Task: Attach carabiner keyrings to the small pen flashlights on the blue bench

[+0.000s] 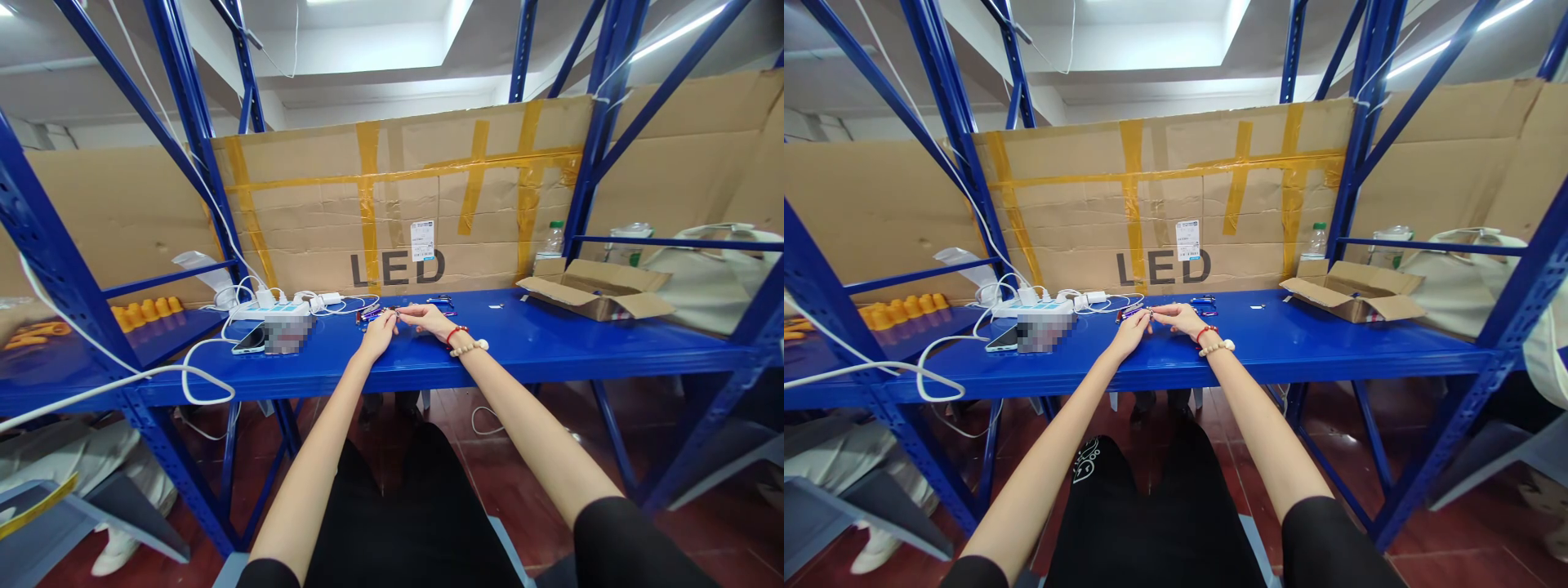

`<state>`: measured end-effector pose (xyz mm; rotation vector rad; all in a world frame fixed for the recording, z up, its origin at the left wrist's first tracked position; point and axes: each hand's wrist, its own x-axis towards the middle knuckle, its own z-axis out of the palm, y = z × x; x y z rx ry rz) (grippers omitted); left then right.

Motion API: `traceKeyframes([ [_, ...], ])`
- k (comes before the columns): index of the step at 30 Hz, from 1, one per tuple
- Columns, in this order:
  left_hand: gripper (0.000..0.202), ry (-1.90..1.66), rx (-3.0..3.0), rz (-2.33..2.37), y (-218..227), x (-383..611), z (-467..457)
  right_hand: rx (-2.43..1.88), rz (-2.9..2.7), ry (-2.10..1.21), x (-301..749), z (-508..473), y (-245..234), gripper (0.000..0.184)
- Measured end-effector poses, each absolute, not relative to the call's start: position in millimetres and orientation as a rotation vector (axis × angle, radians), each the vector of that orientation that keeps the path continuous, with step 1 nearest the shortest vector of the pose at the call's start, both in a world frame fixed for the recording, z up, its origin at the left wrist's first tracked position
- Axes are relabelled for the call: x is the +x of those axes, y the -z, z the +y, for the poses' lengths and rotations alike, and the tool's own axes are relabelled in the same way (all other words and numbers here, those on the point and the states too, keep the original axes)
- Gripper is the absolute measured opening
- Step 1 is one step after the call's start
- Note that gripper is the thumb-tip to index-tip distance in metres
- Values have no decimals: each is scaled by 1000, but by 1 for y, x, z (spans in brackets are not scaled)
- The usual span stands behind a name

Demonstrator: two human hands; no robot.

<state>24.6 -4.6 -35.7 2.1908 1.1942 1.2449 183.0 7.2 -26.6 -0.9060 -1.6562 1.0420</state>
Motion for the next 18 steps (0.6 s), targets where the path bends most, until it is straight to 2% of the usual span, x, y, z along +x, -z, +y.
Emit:
traceKeyframes([
  [18, 20, -1295, 2120, 989, 41, 26, 3, -906, -1634, -1047, 184, 7, 25, 45],
])
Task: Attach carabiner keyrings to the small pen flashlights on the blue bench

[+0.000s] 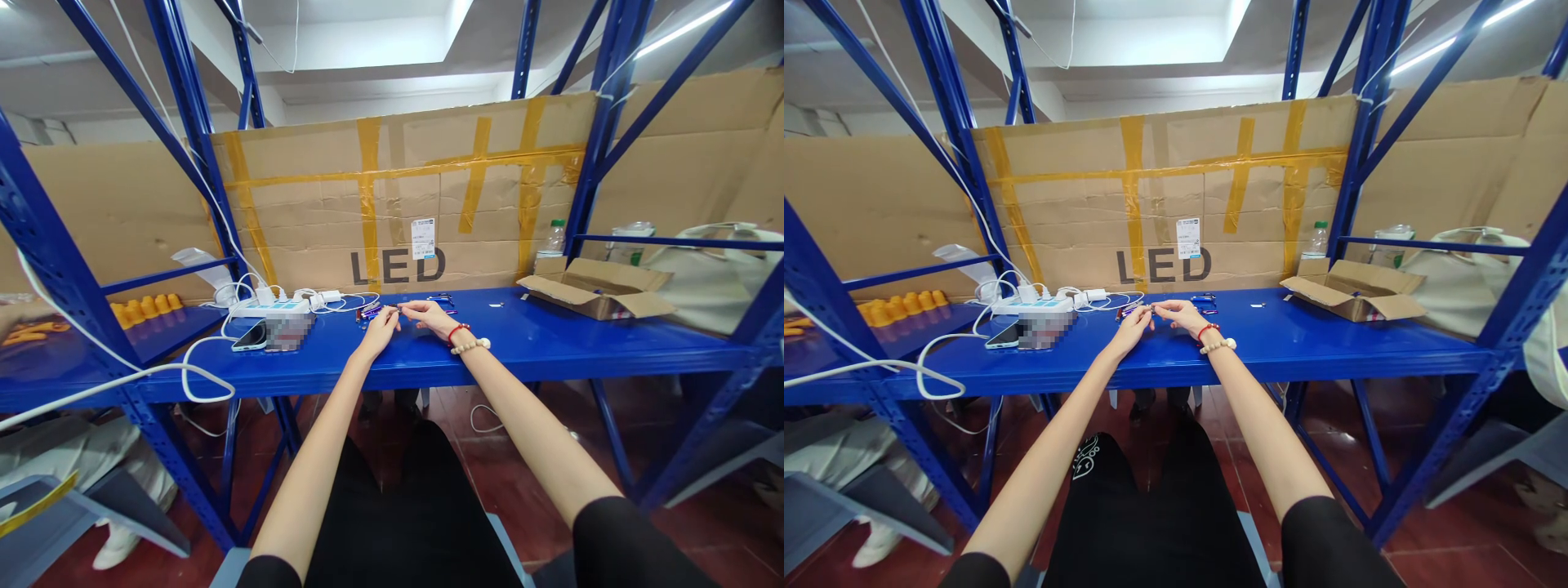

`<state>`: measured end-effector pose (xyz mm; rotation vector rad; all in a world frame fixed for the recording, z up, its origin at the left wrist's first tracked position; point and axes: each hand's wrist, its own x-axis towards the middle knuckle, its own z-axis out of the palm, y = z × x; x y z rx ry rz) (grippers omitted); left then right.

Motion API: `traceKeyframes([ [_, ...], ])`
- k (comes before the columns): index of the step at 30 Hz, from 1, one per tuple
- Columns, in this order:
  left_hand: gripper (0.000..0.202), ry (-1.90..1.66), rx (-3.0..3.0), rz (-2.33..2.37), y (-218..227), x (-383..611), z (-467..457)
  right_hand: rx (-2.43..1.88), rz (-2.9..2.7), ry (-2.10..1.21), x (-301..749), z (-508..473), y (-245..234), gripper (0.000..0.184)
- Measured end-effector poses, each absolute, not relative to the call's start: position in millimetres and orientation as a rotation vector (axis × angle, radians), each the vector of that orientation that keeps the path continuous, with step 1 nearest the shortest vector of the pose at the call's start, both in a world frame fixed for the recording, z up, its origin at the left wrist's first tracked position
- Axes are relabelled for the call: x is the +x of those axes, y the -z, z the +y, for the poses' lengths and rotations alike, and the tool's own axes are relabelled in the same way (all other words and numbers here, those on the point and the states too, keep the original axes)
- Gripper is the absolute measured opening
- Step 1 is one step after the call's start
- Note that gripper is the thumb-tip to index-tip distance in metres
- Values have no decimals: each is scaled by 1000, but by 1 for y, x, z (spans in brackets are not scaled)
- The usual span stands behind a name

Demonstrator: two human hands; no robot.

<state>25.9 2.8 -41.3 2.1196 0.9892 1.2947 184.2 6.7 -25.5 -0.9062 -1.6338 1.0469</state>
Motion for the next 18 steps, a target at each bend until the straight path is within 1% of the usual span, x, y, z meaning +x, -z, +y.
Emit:
traceKeyframes([
  [7, 16, -1260, 2102, 1015, 42, 25, 0, -947, -1669, -993, 185, 11, 28, 42],
  [18, 10, -1213, 2124, 1026, 43, 22, -2, -1017, -1732, -980, 185, 11, 30, 43],
])
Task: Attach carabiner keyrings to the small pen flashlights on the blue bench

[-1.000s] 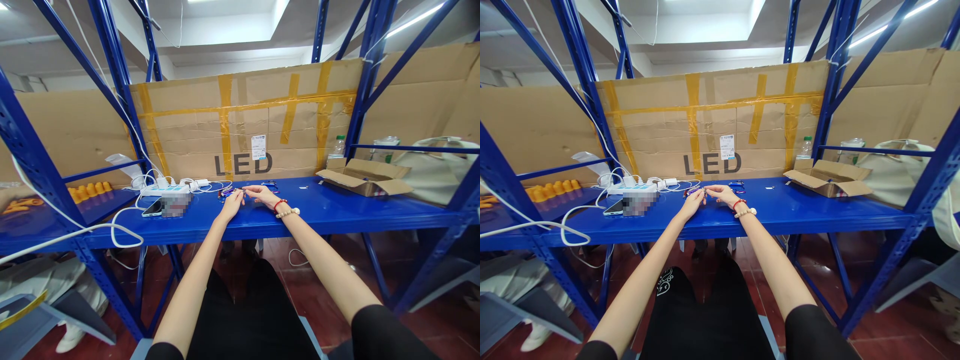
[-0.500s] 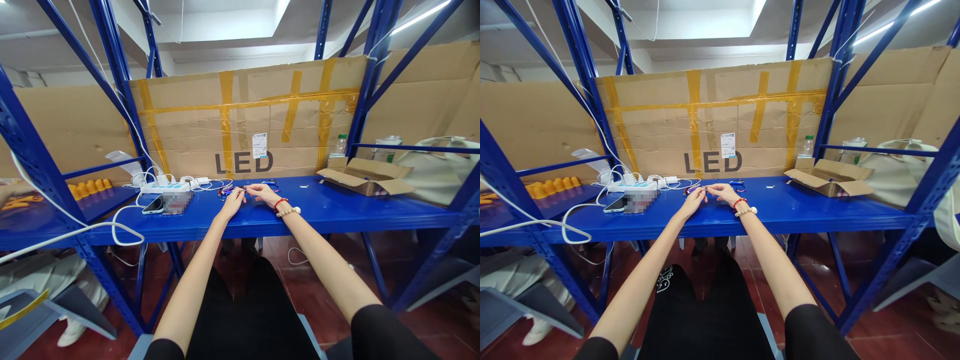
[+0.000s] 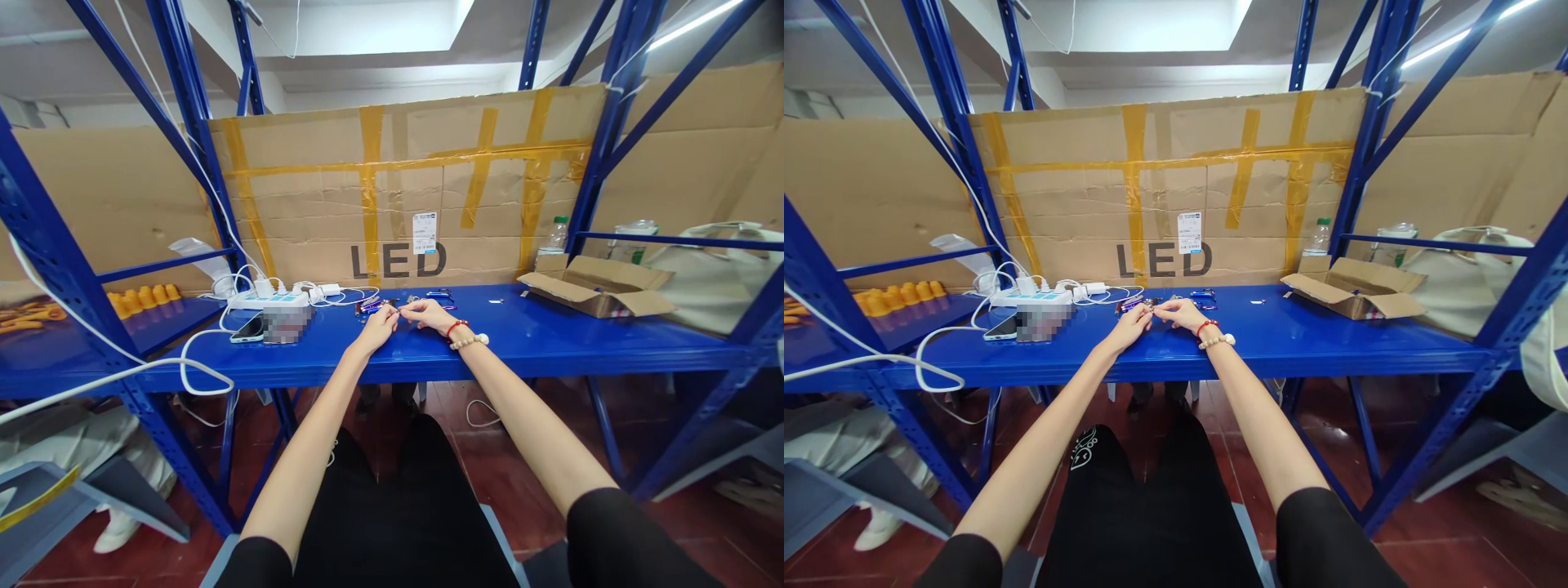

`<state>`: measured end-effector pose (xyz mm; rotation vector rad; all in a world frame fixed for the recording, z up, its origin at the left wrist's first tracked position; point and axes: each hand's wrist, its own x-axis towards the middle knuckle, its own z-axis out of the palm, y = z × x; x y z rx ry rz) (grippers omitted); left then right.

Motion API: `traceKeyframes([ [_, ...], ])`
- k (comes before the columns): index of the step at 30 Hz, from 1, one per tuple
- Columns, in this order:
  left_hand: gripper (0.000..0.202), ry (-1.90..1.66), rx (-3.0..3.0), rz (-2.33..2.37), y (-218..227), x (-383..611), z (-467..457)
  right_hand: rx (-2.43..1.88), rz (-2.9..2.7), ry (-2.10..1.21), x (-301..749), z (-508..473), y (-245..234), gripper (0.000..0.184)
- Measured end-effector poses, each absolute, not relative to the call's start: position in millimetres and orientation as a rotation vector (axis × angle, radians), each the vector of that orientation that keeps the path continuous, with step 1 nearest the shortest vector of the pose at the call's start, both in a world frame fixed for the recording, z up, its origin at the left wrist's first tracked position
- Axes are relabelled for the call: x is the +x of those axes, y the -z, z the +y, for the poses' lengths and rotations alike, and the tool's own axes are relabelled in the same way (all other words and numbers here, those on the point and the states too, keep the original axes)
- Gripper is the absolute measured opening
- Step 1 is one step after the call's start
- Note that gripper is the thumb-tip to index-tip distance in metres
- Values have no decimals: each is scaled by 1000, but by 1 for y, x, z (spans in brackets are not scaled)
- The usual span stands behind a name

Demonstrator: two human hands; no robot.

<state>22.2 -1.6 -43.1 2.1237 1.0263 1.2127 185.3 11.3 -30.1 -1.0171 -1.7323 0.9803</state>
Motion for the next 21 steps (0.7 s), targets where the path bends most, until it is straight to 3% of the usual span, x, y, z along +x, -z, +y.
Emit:
traceKeyframes([
  [21, 6, -1233, 2278, 1082, 41, 19, -1, -1135, -1735, -1016, 189, 15, 30, 42],
])
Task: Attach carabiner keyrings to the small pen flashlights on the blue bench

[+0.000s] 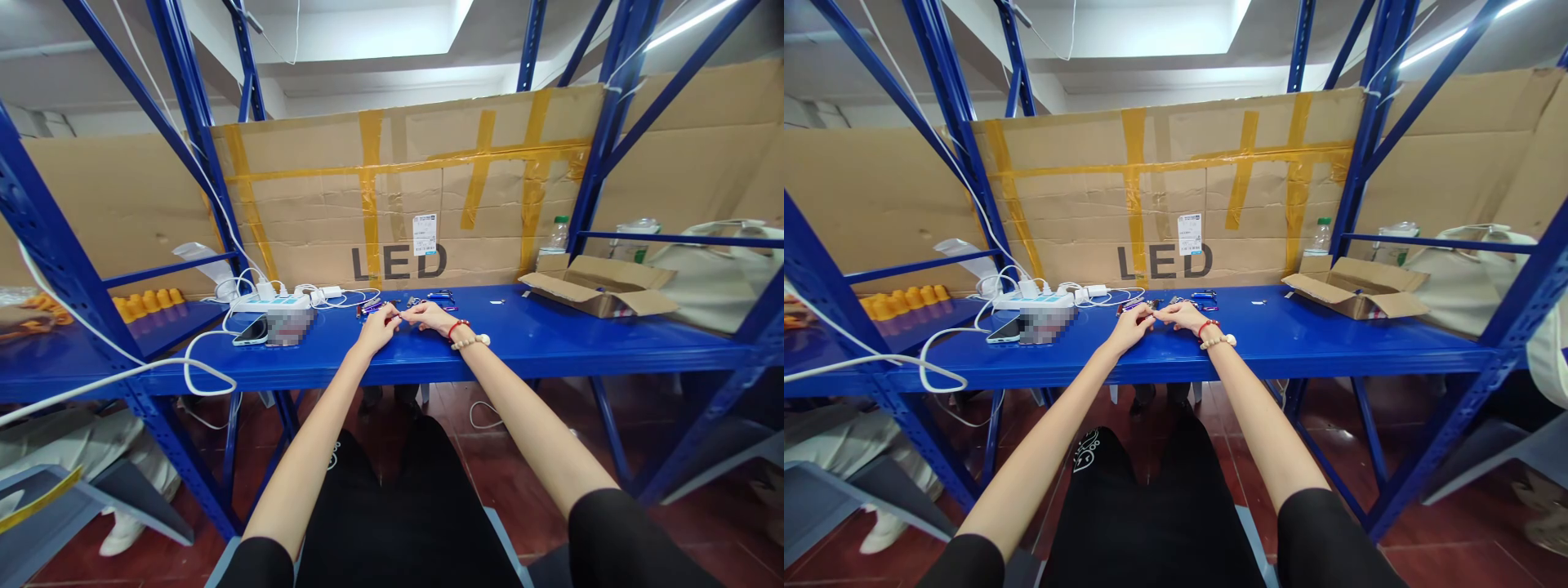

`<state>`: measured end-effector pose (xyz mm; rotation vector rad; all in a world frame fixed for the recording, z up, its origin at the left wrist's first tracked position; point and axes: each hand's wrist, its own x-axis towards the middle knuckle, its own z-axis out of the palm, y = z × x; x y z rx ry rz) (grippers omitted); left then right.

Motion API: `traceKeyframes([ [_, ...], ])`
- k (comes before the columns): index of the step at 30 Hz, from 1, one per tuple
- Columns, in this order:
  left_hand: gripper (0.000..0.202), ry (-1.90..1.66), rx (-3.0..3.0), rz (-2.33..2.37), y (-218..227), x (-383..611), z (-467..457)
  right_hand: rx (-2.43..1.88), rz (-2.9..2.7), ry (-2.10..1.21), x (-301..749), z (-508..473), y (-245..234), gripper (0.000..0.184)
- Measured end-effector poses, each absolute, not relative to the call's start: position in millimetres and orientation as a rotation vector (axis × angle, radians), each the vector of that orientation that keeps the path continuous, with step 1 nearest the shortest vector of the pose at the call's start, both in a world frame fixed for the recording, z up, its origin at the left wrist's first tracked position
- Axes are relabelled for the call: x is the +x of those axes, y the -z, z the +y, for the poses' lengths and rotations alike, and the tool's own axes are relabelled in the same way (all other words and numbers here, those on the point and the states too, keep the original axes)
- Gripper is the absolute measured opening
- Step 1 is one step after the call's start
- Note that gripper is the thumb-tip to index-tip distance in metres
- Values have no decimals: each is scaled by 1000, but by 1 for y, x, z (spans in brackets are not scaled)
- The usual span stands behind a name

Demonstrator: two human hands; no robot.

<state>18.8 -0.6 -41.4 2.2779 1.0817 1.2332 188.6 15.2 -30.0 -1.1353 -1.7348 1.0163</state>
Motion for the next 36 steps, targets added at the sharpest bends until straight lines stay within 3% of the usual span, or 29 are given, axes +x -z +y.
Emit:
traceKeyframes([
  [27, 10, -1186, 2208, 1282, 45, 22, 4, -1197, -1713, -980, 184, 10, 28, 40],
  [36, 16, -1248, 2068, 1528, 40, 20, -6, -1291, -1535, -534, 186, 18, 32, 48],
])
